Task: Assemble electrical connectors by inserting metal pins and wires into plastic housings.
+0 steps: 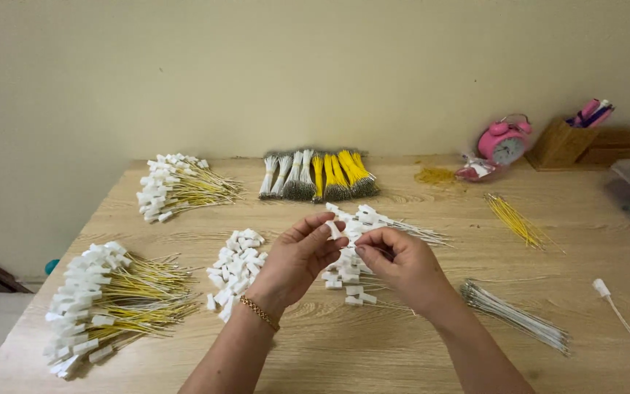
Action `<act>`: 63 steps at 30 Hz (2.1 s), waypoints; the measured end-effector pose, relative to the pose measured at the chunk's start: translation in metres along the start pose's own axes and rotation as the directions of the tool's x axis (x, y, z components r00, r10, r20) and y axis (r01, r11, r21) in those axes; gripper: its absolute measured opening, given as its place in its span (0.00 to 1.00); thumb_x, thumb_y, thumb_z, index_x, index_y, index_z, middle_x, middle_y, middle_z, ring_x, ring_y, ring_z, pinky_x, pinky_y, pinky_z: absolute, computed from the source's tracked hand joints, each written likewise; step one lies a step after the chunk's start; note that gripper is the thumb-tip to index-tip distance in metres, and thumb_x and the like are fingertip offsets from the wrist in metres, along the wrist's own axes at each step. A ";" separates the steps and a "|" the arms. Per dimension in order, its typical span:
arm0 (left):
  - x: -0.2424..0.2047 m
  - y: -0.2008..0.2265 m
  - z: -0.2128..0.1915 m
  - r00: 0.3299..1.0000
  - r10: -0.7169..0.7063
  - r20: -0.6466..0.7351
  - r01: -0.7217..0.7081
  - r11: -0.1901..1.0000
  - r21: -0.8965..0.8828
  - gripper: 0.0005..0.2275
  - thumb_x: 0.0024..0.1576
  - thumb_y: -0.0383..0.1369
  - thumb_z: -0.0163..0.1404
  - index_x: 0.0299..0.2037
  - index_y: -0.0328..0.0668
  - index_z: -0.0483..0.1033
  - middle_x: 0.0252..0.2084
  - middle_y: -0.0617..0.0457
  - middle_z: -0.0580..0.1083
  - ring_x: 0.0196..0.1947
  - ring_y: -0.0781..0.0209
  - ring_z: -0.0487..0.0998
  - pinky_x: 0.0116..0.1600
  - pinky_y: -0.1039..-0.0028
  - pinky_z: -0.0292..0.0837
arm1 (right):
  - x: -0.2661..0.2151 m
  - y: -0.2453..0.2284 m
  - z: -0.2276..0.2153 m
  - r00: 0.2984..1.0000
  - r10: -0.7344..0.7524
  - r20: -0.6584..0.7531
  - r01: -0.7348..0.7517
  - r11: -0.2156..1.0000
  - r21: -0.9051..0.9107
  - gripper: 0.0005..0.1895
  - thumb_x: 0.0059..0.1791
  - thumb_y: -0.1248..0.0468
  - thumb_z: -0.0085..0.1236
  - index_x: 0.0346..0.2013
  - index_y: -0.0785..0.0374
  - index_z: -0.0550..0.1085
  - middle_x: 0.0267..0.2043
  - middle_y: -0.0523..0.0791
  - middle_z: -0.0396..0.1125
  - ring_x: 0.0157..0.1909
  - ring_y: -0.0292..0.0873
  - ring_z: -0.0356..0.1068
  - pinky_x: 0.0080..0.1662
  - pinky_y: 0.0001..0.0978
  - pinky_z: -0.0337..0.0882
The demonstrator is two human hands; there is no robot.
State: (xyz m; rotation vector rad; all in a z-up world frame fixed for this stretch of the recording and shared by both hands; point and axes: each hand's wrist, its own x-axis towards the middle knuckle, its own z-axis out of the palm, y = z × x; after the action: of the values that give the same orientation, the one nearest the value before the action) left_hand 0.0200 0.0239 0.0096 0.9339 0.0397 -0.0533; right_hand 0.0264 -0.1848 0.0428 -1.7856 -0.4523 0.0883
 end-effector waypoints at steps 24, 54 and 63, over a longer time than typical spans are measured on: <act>-0.002 -0.023 0.006 0.996 -0.063 -0.062 0.055 0.992 -0.111 0.12 0.59 0.35 0.58 0.48 0.38 0.75 0.40 0.44 0.81 0.42 0.49 0.85 0.48 0.64 0.82 | -0.007 -0.016 0.004 0.993 -0.096 -0.075 0.077 0.971 -0.227 0.09 0.52 0.62 0.56 0.34 0.64 0.79 0.23 0.50 0.71 0.30 0.42 0.68 0.38 0.37 0.70; -0.003 -0.040 0.017 0.988 -0.078 -0.130 0.060 0.989 -0.135 0.08 0.58 0.35 0.59 0.39 0.42 0.75 0.35 0.46 0.80 0.39 0.50 0.85 0.49 0.62 0.81 | -0.002 0.007 0.009 0.975 -0.215 -0.049 0.167 0.866 -0.471 0.07 0.53 0.59 0.53 0.39 0.55 0.77 0.32 0.49 0.73 0.39 0.54 0.76 0.39 0.43 0.74; 0.009 -0.034 0.027 0.983 -0.045 -0.177 0.066 0.991 0.119 0.10 0.59 0.36 0.58 0.40 0.39 0.73 0.36 0.45 0.76 0.39 0.48 0.83 0.52 0.61 0.79 | 0.001 0.004 -0.016 0.971 -0.237 0.023 0.219 0.847 -0.485 0.06 0.53 0.62 0.52 0.37 0.60 0.74 0.32 0.54 0.72 0.41 0.62 0.74 0.41 0.50 0.71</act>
State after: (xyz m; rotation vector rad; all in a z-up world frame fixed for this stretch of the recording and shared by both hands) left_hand 0.0269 -0.0187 -0.0020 1.0609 0.2270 -0.0259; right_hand 0.0333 -0.1999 0.0437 -2.2049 -0.7035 -0.2494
